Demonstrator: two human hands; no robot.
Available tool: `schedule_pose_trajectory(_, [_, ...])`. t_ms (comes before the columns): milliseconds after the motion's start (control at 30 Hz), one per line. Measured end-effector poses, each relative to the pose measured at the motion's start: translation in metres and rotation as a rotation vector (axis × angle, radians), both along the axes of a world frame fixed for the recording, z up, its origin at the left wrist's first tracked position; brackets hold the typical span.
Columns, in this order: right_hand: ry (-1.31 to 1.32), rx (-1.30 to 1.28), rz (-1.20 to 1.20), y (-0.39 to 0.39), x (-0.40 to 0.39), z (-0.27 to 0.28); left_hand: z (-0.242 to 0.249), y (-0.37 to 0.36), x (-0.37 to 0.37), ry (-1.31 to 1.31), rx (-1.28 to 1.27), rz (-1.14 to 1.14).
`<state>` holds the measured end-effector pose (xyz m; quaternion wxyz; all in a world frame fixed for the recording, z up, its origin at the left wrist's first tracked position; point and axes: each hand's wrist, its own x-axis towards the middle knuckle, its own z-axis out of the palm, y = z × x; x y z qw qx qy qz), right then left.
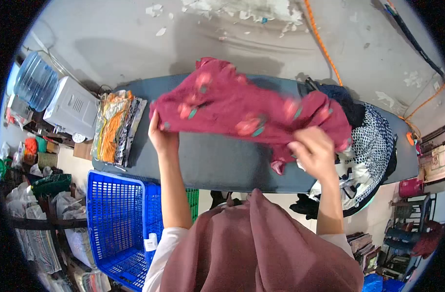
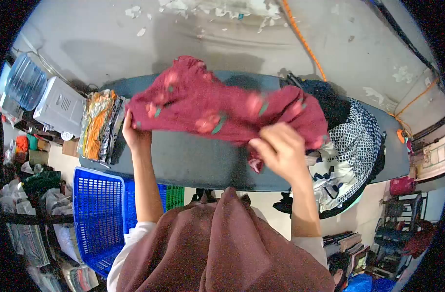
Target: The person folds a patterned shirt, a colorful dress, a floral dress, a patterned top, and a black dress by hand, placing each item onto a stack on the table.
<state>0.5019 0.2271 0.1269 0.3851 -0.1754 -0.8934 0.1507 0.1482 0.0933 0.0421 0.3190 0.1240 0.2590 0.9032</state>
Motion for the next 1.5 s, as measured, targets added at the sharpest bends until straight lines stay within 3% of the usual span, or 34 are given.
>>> schedule_pose_trajectory(33, [-0.156,-0.253,0.030,-0.009,-0.004,-0.019,-0.022,-0.019,-0.008,-0.022,-0.090,0.076])
schedule_pose_trajectory(100, [-0.340,-0.473,-0.056,-0.011,-0.002,-0.062,-0.084,-0.060,-0.021,-0.102,-0.416,0.161])
schedule_pose_trajectory(167, [-0.442,-0.489,-0.257,-0.005,0.010,-0.100,-0.165,-0.109,-0.043,-0.391,-0.693,0.195])
schedule_pose_trajectory(233, [-0.360,-0.581,-0.385,0.009,0.033,-0.152,-0.172,-0.127,-0.023,-0.320,-0.870,0.291])
schedule_pose_trajectory(267, [-0.385,-0.589,-0.433,0.011,0.033,-0.160,-0.153,-0.122,-0.012,-0.261,-0.972,0.338])
schedule_pose_trajectory(367, [-0.387,-0.586,-0.522,0.018,0.021,-0.179,-0.170,-0.103,-0.018,0.214,-1.095,0.517])
schedule_pose_trajectory(433, [-0.296,-0.569,-0.497,0.015,-0.004,-0.189,-0.179,-0.088,-0.042,0.467,-1.097,0.460])
schedule_pose_trajectory(500, [-0.490,-0.460,-0.572,-0.002,-0.027,-0.188,-0.185,-0.073,-0.059,0.798,-1.340,0.494])
schedule_pose_trajectory(567, [-0.656,-0.458,-0.429,-0.012,-0.042,-0.200,-0.158,-0.054,-0.059,0.905,-1.654,0.462])
schedule_pose_trajectory(600, [-0.708,-0.485,-0.466,-0.017,-0.050,-0.206,-0.148,-0.047,-0.061,0.889,-1.759,0.437])
schedule_pose_trajectory(700, [-0.310,-0.531,-0.440,-0.017,-0.041,-0.195,-0.214,-0.051,-0.120,0.545,-1.645,0.290])
schedule_pose_trajectory(733, [-0.188,-0.598,-0.565,-0.014,-0.040,-0.166,-0.219,-0.051,-0.133,0.241,-1.443,0.171])
schedule_pose_trajectory(767, [-0.150,-0.567,-0.615,0.000,-0.018,-0.156,-0.161,-0.058,-0.129,0.077,-1.276,-0.209])
schedule_pose_trajectory(800, [0.058,-0.598,-0.604,0.015,0.004,-0.147,-0.153,-0.055,-0.131,-0.055,-0.960,-0.243])
schedule_pose_trajectory(833, [0.104,-0.520,-0.669,0.015,0.010,-0.105,-0.148,-0.052,-0.133,-0.181,-0.644,-0.274])
schedule_pose_trajectory(900, [0.134,-0.254,-0.837,0.050,0.044,-0.075,-0.109,-0.037,-0.137,-0.121,-0.379,-0.265])
schedule_pose_trajectory(933, [0.152,-0.399,-0.887,0.049,0.033,-0.034,-0.112,-0.028,-0.155,-0.138,-0.207,-0.261])
schedule_pose_trajectory(967, [0.083,-0.100,-0.838,0.085,0.060,-0.036,-0.081,-0.010,-0.154,-0.205,-0.280,-0.187])
schedule_pose_trajectory(1000, [-0.059,0.136,-0.883,0.104,0.063,-0.015,-0.074,0.008,-0.175,-0.060,-0.162,-0.270])
schedule_pose_trajectory(1033, [0.085,0.134,-0.785,0.124,0.065,0.003,-0.026,0.023,-0.164,-0.086,-0.198,-0.209])
schedule_pose_trajectory(1067, [0.099,0.113,-0.858,0.138,0.065,0.028,-0.005,0.046,-0.172,-0.067,-0.143,-0.057])
schedule_pose_trajectory(1100, [0.186,0.196,-0.907,0.156,0.074,0.048,0.016,0.052,-0.182,0.250,-0.062,-0.036])
schedule_pose_trajectory(1133, [0.343,0.236,-0.961,0.144,0.057,0.077,0.078,0.049,-0.134,0.371,-0.122,0.154])
schedule_pose_trajectory(1167, [0.448,0.295,-0.914,0.150,0.065,0.096,0.095,0.049,-0.130,0.520,-0.120,0.283])
schedule_pose_trajectory(1200, [0.657,0.173,-0.776,0.162,0.079,0.105,0.103,0.053,-0.131,0.691,-0.108,0.486])
schedule_pose_trajectory(1300, [0.888,-0.045,-0.429,0.159,0.092,0.117,0.131,0.055,-0.087,1.434,-0.220,0.891])
schedule_pose_trajectory(1333, [0.935,-0.146,-0.475,0.157,0.102,0.114,0.130,0.053,-0.094,1.662,-0.612,1.088])
schedule_pose_trajectory(1367, [0.963,-0.241,-0.468,0.159,0.117,0.110,0.119,0.051,-0.109,1.809,-0.749,1.138])
schedule_pose_trajectory(1400, [0.992,-0.334,-0.461,0.160,0.132,0.106,0.108,0.041,-0.127,1.783,-0.887,1.056])
schedule_pose_trajectory(1433, [0.940,-0.273,-0.568,0.167,0.159,0.091,0.100,0.032,-0.144,1.754,-1.015,0.976])
schedule_pose_trajectory(1500, [1.011,-0.523,-0.334,0.170,0.190,0.057,0.088,-0.002,-0.153,1.622,-0.973,1.122])
